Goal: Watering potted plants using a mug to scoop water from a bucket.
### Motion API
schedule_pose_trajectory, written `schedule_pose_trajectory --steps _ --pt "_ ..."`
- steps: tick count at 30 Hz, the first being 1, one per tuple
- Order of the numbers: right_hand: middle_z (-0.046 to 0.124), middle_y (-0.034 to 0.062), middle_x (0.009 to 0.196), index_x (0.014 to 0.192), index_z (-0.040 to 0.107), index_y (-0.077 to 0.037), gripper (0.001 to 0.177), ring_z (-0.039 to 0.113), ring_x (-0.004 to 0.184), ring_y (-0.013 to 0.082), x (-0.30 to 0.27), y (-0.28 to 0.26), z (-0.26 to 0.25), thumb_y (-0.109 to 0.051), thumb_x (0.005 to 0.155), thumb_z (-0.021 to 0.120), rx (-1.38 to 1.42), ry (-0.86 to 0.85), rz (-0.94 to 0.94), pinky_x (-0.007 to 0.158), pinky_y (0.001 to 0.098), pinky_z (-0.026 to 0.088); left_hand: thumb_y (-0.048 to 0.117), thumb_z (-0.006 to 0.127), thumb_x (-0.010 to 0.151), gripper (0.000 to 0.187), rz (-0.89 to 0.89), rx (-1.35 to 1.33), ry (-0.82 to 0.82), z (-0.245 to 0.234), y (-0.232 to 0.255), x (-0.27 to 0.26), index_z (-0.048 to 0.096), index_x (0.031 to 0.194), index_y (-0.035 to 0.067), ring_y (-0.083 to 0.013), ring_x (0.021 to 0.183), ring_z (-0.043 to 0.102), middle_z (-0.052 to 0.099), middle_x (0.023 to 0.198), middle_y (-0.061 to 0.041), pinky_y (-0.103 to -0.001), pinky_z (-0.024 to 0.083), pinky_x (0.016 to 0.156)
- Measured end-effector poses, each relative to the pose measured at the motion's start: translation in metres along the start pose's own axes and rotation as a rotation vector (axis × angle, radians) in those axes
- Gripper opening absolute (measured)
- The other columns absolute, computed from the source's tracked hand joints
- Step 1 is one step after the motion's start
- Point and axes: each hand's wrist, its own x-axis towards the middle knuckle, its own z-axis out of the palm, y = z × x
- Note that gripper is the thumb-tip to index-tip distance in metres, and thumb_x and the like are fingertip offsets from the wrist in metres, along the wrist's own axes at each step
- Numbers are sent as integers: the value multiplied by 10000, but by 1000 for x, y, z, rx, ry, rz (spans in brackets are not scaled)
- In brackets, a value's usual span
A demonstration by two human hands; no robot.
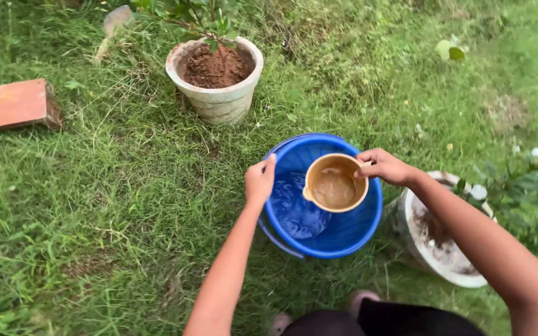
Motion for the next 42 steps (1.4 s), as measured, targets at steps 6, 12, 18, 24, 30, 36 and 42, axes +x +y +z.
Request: schedule_pose_trajectory --steps 6,12,18,24,30,36,42 --pt "481 -71 686 714 535 -106 257 424 624 48 62 28 -68 -111 848 754 182 21 -200 552 252 323 530 551 948 532 96 129 -28 -3 -4 10 769 1108 73 -331 839 763 757 937 -210 -418 573 772" --pt "572 -51 698 741 604 -109 138 521 634 64 106 -34 -87 -104 816 719 348 41 -327 577 258 399 644 436 990 652 20 721 -429 -19 6 51 724 1264 128 -384 1114 691 734 1171 -199 -480 527 988" --pt "525 -50 639 732 580 -106 203 439 536 57 144 -76 -102 -126 864 734 303 120 -331 494 245 310 752 500 940 779 -125 1576 -568 -28 110 64 630 1412 145 -353 1346 555 589 1453 -121 -654 386 1098" --pt "444 -59 563 740 640 -87 132 333 436 63 154 -94 -109 -119 857 691 517 223 -209 419 246 219 644 716 866 764 -236 1641 -335 -15 153 130 611 1444 156 -379 1434 449 561 1505 -80 -785 244 1086" --pt "409 -74 560 745 632 -82 127 317 438 57 170 -74 -118 -104 852 696 633 294 -179 417 249 213 533 675 938 581 -180 1486 -284 0 158 132 660 1389 167 -347 1401 483 600 1455 -92 -812 227 1090" --pt "537 -40 625 765 638 -104 131 402 489 73 187 -63 -100 -143 880 687 644 358 -143 451 250 287 352 704 945 487 -301 1602 -271 -20 118 158 650 1408 212 -343 1421 471 576 1492 -29 -857 208 1092" --pt "487 -38 631 775 609 -104 149 380 505 80 193 -53 -84 -135 895 692 713 280 -206 458 262 267 519 739 893 652 -390 1471 -251 -51 128 202 618 1442 188 -337 1409 493 566 1513 -58 -816 226 1093"
